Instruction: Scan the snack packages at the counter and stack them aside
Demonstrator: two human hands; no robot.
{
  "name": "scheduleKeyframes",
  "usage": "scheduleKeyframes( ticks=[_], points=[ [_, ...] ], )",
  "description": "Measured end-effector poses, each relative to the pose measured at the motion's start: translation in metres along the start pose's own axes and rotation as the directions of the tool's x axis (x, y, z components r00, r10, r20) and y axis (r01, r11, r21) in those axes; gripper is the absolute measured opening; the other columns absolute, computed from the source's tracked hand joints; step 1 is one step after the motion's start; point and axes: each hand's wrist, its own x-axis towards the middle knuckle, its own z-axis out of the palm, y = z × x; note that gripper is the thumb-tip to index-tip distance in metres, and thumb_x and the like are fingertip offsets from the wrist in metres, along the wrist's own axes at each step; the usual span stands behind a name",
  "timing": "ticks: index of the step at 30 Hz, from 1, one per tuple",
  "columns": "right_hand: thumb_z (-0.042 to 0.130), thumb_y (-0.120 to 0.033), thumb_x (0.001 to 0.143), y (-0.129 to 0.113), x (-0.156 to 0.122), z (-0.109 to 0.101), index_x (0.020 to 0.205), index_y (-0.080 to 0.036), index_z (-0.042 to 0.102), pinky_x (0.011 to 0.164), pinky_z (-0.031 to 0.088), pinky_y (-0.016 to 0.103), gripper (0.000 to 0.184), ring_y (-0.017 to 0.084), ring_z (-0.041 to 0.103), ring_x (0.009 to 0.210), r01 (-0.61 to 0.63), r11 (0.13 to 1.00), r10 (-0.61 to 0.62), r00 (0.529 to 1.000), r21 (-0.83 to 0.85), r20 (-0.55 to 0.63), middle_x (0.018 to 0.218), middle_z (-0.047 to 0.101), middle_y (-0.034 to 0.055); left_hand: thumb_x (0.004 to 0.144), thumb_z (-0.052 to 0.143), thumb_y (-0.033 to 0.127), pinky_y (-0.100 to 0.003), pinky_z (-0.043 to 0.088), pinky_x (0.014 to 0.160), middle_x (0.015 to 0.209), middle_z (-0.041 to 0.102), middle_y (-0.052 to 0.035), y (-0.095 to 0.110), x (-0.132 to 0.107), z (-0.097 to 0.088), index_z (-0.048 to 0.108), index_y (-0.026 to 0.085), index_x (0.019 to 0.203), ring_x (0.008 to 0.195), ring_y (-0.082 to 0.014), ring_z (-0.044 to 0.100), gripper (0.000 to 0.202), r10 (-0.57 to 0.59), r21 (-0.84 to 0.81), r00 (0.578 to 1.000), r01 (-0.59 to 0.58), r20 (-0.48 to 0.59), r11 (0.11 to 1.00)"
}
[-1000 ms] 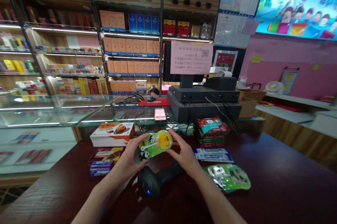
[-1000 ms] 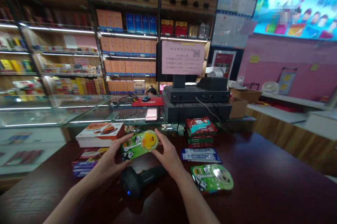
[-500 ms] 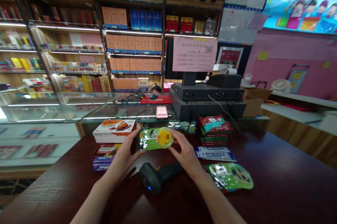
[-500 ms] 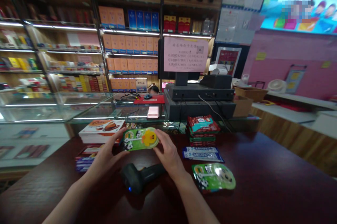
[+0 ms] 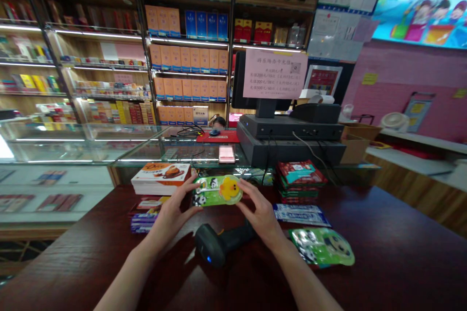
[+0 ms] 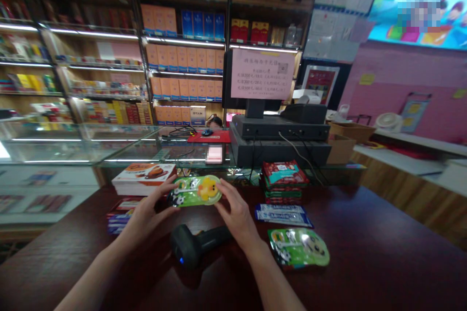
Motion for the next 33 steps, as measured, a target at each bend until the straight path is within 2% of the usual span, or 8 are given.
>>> scheduleKeyframes(
  ticks=[3,8,16,19,22,24,27,33],
  points=[
    [0.065,-0.026,0.091,-0.001,0.000,0.000,0.132,-0.030,0.063,0.103,0.056,0.041,0.042,0.026,0.060,0.127,-0.063,0.996,0.064,0.998,0.055,-0.001,0.139,0.063,0.0066,0.085,0.064,0.038,-0.047,0.039,0.116,0.155,0.047,-0.0059,0.001,0.001,-0.002,0.062,0.027,0.120,0.138,-0.0260,0.050,0.037,-0.021,-0.049,1.000,0.021,-0.002,0.999],
    [0.064,-0.029,0.091,-0.005,0.001,0.004,0.130,-0.029,0.065,0.090,0.061,0.036,0.038,0.023,0.071,0.106,-0.173,0.975,0.175,0.985,0.142,0.004,0.129,0.069,0.0052,0.086,0.061,0.043,-0.045,0.043,0.113,0.148,0.056,-0.0060,0.004,0.002,0.000,0.065,0.026,0.120,0.133,-0.0258,0.056,0.039,-0.085,-0.149,0.994,0.075,-0.066,0.986],
    [0.060,-0.033,0.093,-0.002,0.000,0.009,0.120,-0.028,0.072,0.096,0.057,0.041,0.030,0.025,0.071,0.109,-0.233,0.968,0.238,0.970,0.097,-0.042,0.120,0.074,0.0042,0.093,0.049,0.046,-0.036,0.051,0.101,0.118,0.075,-0.0023,0.004,0.003,0.011,0.065,0.025,0.121,0.110,-0.0214,0.069,0.038,-0.195,-0.122,0.965,0.175,-0.175,0.977],
    [0.060,-0.037,0.093,-0.001,-0.001,0.008,0.119,-0.028,0.072,0.094,0.058,0.041,0.031,0.024,0.073,0.102,-0.278,0.955,0.286,0.956,0.106,-0.065,0.115,0.076,0.0050,0.094,0.048,0.043,-0.035,0.051,0.101,0.120,0.073,-0.0032,0.004,0.002,0.015,0.058,0.025,0.132,0.112,-0.0204,0.069,0.043,-0.187,-0.143,0.968,0.164,-0.169,0.976],
    [0.060,-0.042,0.092,-0.004,0.000,0.007,0.119,-0.025,0.073,0.086,0.061,0.039,0.034,0.024,0.075,0.091,-0.328,0.936,0.340,0.937,0.129,-0.083,0.106,0.078,0.0060,0.092,0.054,0.037,-0.036,0.051,0.103,0.124,0.072,-0.0035,0.001,0.001,0.019,0.037,0.028,0.150,0.112,-0.0190,0.069,0.061,-0.157,-0.183,0.975,0.128,-0.157,0.975],
    [0.059,-0.044,0.092,-0.007,0.002,0.006,0.118,-0.023,0.073,0.081,0.061,0.037,0.036,0.022,0.075,0.084,-0.356,0.924,0.370,0.925,0.138,-0.092,0.102,0.078,0.0066,0.090,0.058,0.032,-0.036,0.052,0.100,0.123,0.071,-0.0030,-0.002,0.000,0.021,0.025,0.031,0.155,0.106,-0.0181,0.071,0.073,-0.134,-0.146,0.980,0.113,-0.148,0.983],
    [0.059,-0.046,0.092,-0.009,0.003,0.004,0.116,-0.022,0.074,0.077,0.059,0.034,0.037,0.022,0.074,0.080,-0.390,0.911,0.404,0.908,0.134,-0.108,0.097,0.079,0.0067,0.089,0.060,0.025,-0.035,0.053,0.095,0.125,0.069,-0.0024,-0.005,-0.001,0.022,0.019,0.036,0.156,0.099,-0.0169,0.070,0.080,-0.088,-0.008,0.989,0.087,-0.122,0.996],
    [0.059,-0.047,0.091,-0.008,0.003,0.003,0.115,-0.019,0.075,0.069,0.057,0.031,0.041,0.021,0.072,0.073,-0.452,0.884,0.464,0.880,0.120,-0.103,0.079,0.077,0.0056,0.087,0.066,0.020,-0.038,0.051,0.098,0.125,0.064,-0.0063,-0.003,-0.002,0.022,0.009,0.036,0.159,0.109,-0.0220,0.063,0.093,0.090,0.260,0.990,-0.058,-0.113,0.964]
  ],
)
